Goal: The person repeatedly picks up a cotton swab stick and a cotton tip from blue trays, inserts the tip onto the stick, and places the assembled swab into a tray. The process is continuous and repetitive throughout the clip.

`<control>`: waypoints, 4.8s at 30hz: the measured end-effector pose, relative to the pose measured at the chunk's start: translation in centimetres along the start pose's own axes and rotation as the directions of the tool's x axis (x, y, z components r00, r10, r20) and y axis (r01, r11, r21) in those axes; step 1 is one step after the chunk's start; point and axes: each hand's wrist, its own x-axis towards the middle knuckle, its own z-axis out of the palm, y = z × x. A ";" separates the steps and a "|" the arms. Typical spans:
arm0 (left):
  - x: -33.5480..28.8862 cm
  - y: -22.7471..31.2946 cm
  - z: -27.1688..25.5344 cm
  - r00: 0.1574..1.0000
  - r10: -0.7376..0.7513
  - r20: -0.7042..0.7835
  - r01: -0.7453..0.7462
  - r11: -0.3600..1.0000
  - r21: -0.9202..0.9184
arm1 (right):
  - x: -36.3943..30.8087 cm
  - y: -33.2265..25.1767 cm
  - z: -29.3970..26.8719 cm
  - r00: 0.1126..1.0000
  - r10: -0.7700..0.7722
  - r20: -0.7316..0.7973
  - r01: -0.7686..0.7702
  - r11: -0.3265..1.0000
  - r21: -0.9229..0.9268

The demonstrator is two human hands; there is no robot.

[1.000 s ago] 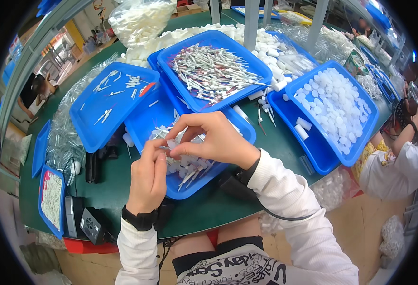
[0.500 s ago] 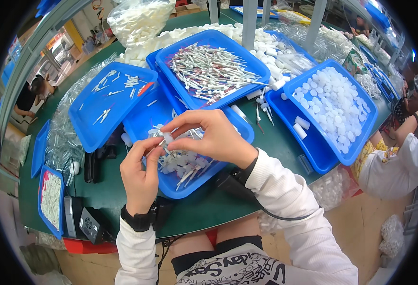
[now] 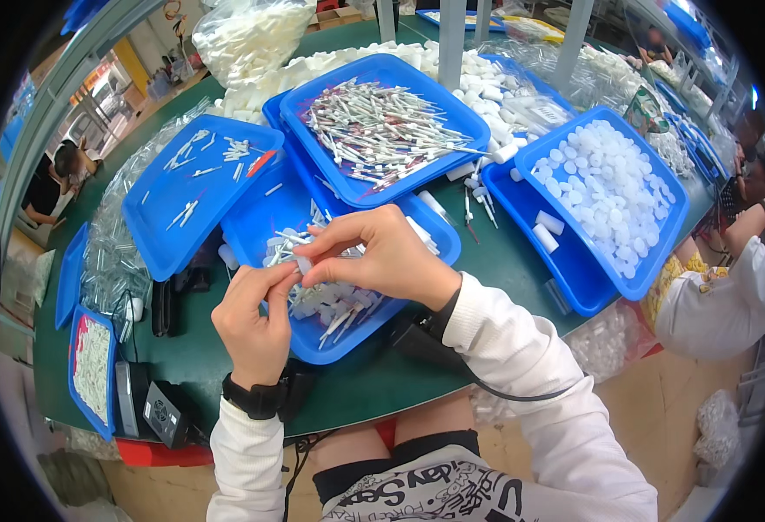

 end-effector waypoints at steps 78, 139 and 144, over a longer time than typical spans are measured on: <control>0.4 0.7 -0.8 0.917 -0.325 0.230 0.389 0.851 -0.352 | 0.2 -0.7 2.2 0.992 0.083 -0.093 -0.037 0.908 0.417; 0.1 0.1 -0.3 0.993 0.100 0.057 -0.104 0.992 0.075 | -0.1 -0.1 0.0 0.990 -0.143 -0.011 0.141 0.985 -0.100; 0.3 -0.3 -0.6 0.997 -0.019 0.075 0.014 0.997 0.078 | 2.7 -0.6 -4.7 0.952 -0.145 -0.269 0.040 0.932 -0.360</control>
